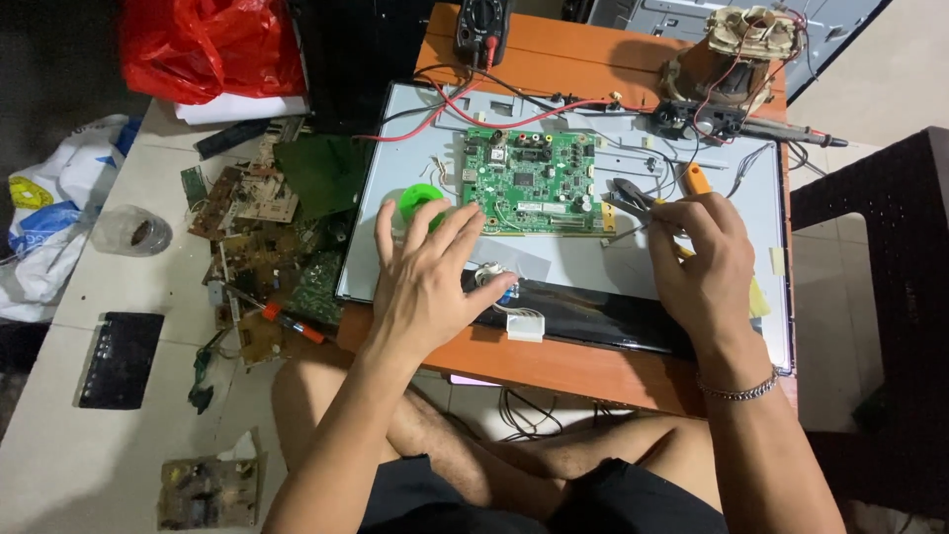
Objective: Soldering components on a circuit board as part of an electronics repair process.
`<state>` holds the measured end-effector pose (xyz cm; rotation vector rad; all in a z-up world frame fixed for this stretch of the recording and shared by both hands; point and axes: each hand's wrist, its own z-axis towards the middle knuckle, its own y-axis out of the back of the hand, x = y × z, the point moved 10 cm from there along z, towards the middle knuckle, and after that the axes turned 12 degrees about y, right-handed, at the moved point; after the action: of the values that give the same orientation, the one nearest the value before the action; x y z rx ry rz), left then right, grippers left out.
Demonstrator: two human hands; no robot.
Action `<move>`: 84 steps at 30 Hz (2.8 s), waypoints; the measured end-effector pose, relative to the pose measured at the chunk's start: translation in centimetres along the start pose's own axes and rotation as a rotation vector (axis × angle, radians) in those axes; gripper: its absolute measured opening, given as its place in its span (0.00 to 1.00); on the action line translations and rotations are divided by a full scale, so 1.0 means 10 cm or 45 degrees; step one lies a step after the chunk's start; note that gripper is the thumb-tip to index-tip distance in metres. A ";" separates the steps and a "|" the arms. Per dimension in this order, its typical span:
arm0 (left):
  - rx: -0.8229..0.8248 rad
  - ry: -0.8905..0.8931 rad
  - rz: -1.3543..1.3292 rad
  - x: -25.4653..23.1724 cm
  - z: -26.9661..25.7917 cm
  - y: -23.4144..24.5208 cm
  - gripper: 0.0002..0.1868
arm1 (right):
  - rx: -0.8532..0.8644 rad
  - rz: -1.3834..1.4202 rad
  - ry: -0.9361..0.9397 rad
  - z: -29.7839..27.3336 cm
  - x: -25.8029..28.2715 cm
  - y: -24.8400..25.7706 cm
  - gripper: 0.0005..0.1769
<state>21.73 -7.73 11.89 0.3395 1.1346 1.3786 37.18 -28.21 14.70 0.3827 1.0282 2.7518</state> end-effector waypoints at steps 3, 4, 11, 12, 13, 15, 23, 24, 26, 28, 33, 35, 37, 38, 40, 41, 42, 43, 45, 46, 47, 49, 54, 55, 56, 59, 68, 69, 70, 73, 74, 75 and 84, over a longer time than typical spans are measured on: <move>0.026 0.008 0.010 0.00 0.00 0.00 0.36 | 0.013 0.025 0.002 0.01 0.00 -0.03 0.05; 0.027 0.011 0.008 0.00 0.00 0.00 0.36 | 0.016 0.025 0.003 0.00 0.00 -0.03 0.05; 0.131 0.047 0.002 0.00 0.02 -0.01 0.38 | 0.059 0.051 0.012 -0.01 0.00 -0.06 0.06; 0.176 0.057 -0.025 0.00 0.03 -0.02 0.38 | 0.068 0.045 0.001 -0.01 0.00 -0.07 0.06; 0.176 0.056 -0.025 -0.01 0.04 -0.02 0.38 | 0.067 0.045 0.001 0.00 0.00 -0.07 0.06; 0.219 0.084 -0.024 0.01 0.06 -0.05 0.39 | 0.074 0.040 0.008 0.00 0.01 -0.07 0.06; 0.168 0.086 -0.068 0.05 0.08 -0.08 0.40 | 0.073 0.047 0.030 -0.02 -0.02 -0.07 0.06; 0.127 0.116 -0.100 0.08 0.09 -0.05 0.41 | 0.070 0.047 0.029 -0.03 -0.02 -0.07 0.07; 0.118 0.111 -0.062 0.07 0.08 0.00 0.42 | 0.068 0.056 0.022 -0.02 -0.01 -0.07 0.06; 0.109 0.104 -0.025 0.05 0.08 0.03 0.42 | 0.066 0.062 0.016 -0.02 0.00 -0.06 0.06; 0.181 0.152 0.034 0.05 0.08 -0.02 0.42 | 0.030 0.038 0.004 -0.01 0.03 -0.03 0.08; 0.166 0.156 0.027 0.05 0.09 0.00 0.43 | 0.002 0.089 -0.009 0.00 0.02 -0.02 0.09; 0.152 0.162 0.017 0.07 0.07 -0.01 0.43 | -0.021 0.138 -0.022 0.01 0.02 0.04 0.10; 0.079 0.180 0.020 0.10 0.08 0.02 0.42 | -0.063 0.188 -0.045 0.04 -0.02 0.10 0.09; 0.010 0.205 0.023 0.16 0.13 0.02 0.42 | -0.099 0.241 -0.068 0.19 0.01 0.24 0.09; -0.130 0.202 0.067 0.18 0.16 0.11 0.34 | -0.035 0.234 -0.021 0.32 0.11 0.29 0.06; -0.267 0.194 0.112 0.18 0.19 0.19 0.26 | 0.026 0.227 0.022 0.45 0.21 0.34 0.06; -0.261 0.198 0.114 0.19 0.21 0.18 0.26 | 0.031 0.231 0.018 0.58 0.27 0.32 0.06; -0.279 0.229 0.204 0.21 0.32 0.18 0.19 | 0.202 0.465 -0.125 0.86 0.31 0.12 0.06; -0.281 0.229 0.205 0.21 0.32 0.17 0.19 | 0.201 0.466 -0.123 0.93 0.28 -0.01 0.06; -0.236 0.232 0.209 0.21 0.33 0.11 0.19 | 0.259 0.534 -0.075 1.01 0.30 -0.19 0.05; -0.188 0.238 0.215 0.22 0.32 0.07 0.19 | 0.320 0.605 -0.028 1.10 0.30 -0.51 0.07; -0.148 0.193 0.203 0.25 0.26 -0.02 0.19 | 0.380 0.290 0.467 1.05 0.68 -0.99 0.07; -0.148 0.193 0.204 0.25 0.29 0.00 0.19 | 0.379 0.292 0.467 1.02 0.66 -1.03 0.07; -0.155 0.194 0.218 0.24 0.30 0.02 0.23 | 0.442 0.108 0.519 0.95 0.64 -1.10 0.09; -0.136 0.211 0.229 0.23 0.34 0.03 0.27 | 0.518 -0.140 0.612 0.85 0.66 -1.18 0.08; -0.037 0.301 0.277 0.31 0.35 -0.08 0.26 | 0.621 -0.201 0.696 0.74 0.72 -1.28 0.17; -0.041 0.288 0.283 0.29 0.35 -0.07 0.24 | 0.604 -0.201 0.703 0.73 0.71 -1.28 0.17; -0.037 0.285 0.283 0.29 0.35 -0.08 0.24 | 0.605 -0.201 0.698 0.74 0.72 -1.28 0.17; -0.016 0.282 0.297 0.29 0.36 -0.08 0.24 | 0.572 -0.146 0.636 0.78 0.74 -1.26 0.14; -0.017 0.283 0.290 0.29 0.36 -0.08 0.24 | 0.589 -0.148 0.663 0.76 0.76 -1.28 0.14; -0.019 0.284 0.282 0.28 0.36 -0.07 0.24 | 0.606 -0.150 0.691 0.75 0.79 -1.30 0.14; -0.014 0.300 0.267 0.30 0.35 -0.08 0.22 | 0.569 -0.085 0.682 0.74 0.78 -1.26 0.13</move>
<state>24.37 -3.87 11.63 0.2999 1.3126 1.6412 32.96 -12.27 13.06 -0.3582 1.7481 2.5965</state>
